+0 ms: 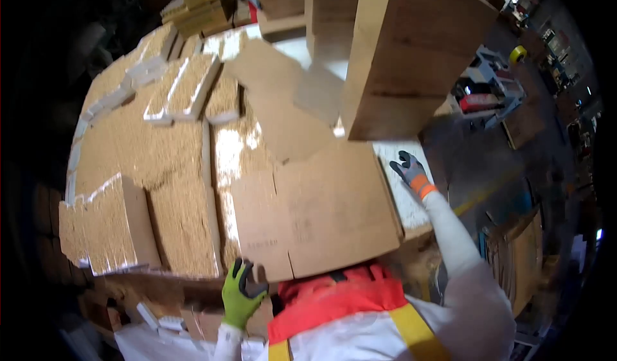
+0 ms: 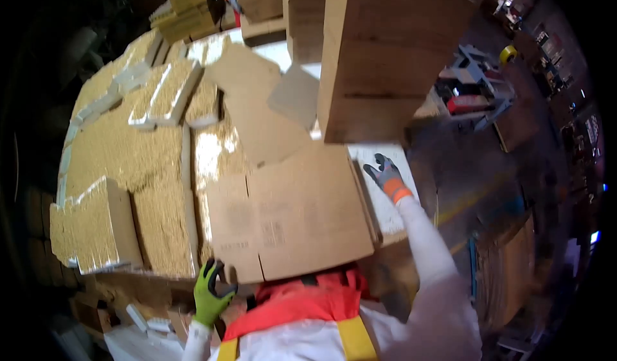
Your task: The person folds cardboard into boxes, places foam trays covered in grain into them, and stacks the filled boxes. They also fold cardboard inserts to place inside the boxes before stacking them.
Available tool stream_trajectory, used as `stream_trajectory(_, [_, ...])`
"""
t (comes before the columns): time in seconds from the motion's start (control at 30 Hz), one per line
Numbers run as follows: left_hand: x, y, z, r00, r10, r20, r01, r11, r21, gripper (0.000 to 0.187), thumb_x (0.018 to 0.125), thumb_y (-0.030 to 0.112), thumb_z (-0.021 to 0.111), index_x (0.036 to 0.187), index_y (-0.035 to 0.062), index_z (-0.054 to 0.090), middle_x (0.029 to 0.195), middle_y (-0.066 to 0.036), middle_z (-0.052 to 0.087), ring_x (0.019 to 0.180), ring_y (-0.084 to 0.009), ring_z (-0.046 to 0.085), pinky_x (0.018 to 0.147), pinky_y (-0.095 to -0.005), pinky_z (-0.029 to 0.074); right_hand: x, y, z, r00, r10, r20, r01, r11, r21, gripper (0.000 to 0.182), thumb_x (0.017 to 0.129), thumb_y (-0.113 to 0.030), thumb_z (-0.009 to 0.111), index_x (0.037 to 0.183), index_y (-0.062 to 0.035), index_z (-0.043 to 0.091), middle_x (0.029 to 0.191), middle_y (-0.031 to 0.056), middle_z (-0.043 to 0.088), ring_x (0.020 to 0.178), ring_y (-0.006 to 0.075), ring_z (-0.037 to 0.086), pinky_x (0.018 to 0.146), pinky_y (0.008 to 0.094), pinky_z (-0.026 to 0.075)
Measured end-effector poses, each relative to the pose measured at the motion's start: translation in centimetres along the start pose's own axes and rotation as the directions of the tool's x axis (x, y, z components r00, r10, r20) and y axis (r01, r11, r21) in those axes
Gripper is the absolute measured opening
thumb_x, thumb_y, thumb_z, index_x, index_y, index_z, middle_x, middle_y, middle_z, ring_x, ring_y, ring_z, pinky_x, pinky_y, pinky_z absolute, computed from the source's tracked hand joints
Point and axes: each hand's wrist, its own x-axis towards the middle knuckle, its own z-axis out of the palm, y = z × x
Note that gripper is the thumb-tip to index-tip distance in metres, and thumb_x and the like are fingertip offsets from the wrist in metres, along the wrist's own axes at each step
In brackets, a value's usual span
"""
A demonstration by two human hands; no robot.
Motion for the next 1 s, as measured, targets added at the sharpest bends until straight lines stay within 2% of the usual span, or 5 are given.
stream_trajectory(0.17, [5.3, 0.3, 0.2, 0.981, -0.049, -0.187, 0.015, 0.983, -0.181, 0.045, 0.074, 0.007, 0.075, 0.118, 0.002, 0.063, 0.127, -0.015, 0.059, 0.118, -0.0294, 0.056, 0.097, -0.0385, 0.046, 12.5, 9.4, -2.7, 0.928, -0.009, -0.373, 0.282, 0.669, 0.688, 0.069, 0.083, -0.021, 0.073, 0.142, -0.0123, 0.038, 0.142, 0.0164, 0.036, 0.124, 0.0386, 0.044, 0.097, 0.0552, 0.046])
stream_trajectory(0.3, [19.0, 9.4, 1.5, 0.982, 0.179, -0.061, -0.189, 0.912, -0.364, 0.083, 0.072, 0.011, 0.081, 0.144, 0.0051, 0.039, 0.143, -0.009, 0.047, 0.123, -0.0225, 0.051, 0.091, -0.0359, 0.048, 17.9, 10.8, -6.0, 0.922, 0.248, 0.297, -0.213, -0.316, 0.924, 0.089, 0.077, -0.023, 0.08, 0.147, -0.0168, 0.026, 0.141, 0.0196, 0.036, 0.127, 0.0457, 0.039, 0.095, 0.0566, 0.048])
stream_trajectory(0.5, [39.2, 13.9, 18.4, 0.942, 0.299, 0.156, -0.259, 0.938, -0.231, 0.116, 0.062, 0.027, 0.088, 0.151, 0.0038, 0.018, 0.152, -0.017, 0.031, 0.137, -0.0337, 0.037, 0.104, -0.0387, 0.041, 17.4, 5.7, -4.3, 0.878, 0.477, 0.048, -0.401, 0.674, 0.621, 0.094, 0.061, -0.015, 0.091, 0.138, -0.007, 0.038, 0.127, 0.0195, 0.052, 0.092, 0.0296, 0.063, 0.064, 0.0386, 0.058])
stream_trajectory(0.77, [45.4, 14.9, 27.5, 0.95, 0.254, 0.183, -0.186, 0.928, -0.323, 0.111, 0.066, 0.013, 0.084, 0.151, 0.0036, 0.013, 0.146, -0.022, 0.038, 0.13, -0.0389, 0.043, 0.105, -0.0382, 0.039, 21.0, 8.8, -2.5, 0.686, 0.583, 0.436, -0.008, -0.593, 0.806, 0.07, 0.09, -0.055, 0.051, 0.15, -0.0263, 0.027, 0.155, 0.0124, 0.02, 0.138, 0.0449, 0.021, 0.102, 0.0775, 0.022])
stream_trajectory(1.0, [45.3, 14.1, 28.7, 0.959, 0.271, 0.078, -0.243, 0.934, -0.261, 0.109, 0.068, 0.013, 0.082, 0.152, 0.0063, 0.013, 0.137, -0.023, 0.047, 0.122, -0.0404, 0.05, 0.1, -0.0392, 0.043, 22.5, 16.7, 0.7, 0.861, 0.453, 0.229, -0.122, -0.254, 0.96, 0.087, 0.081, -0.03, 0.076, 0.147, -0.0086, 0.024, 0.15, 0.0207, 0.025, 0.133, 0.0392, 0.032, 0.105, 0.0579, 0.039])
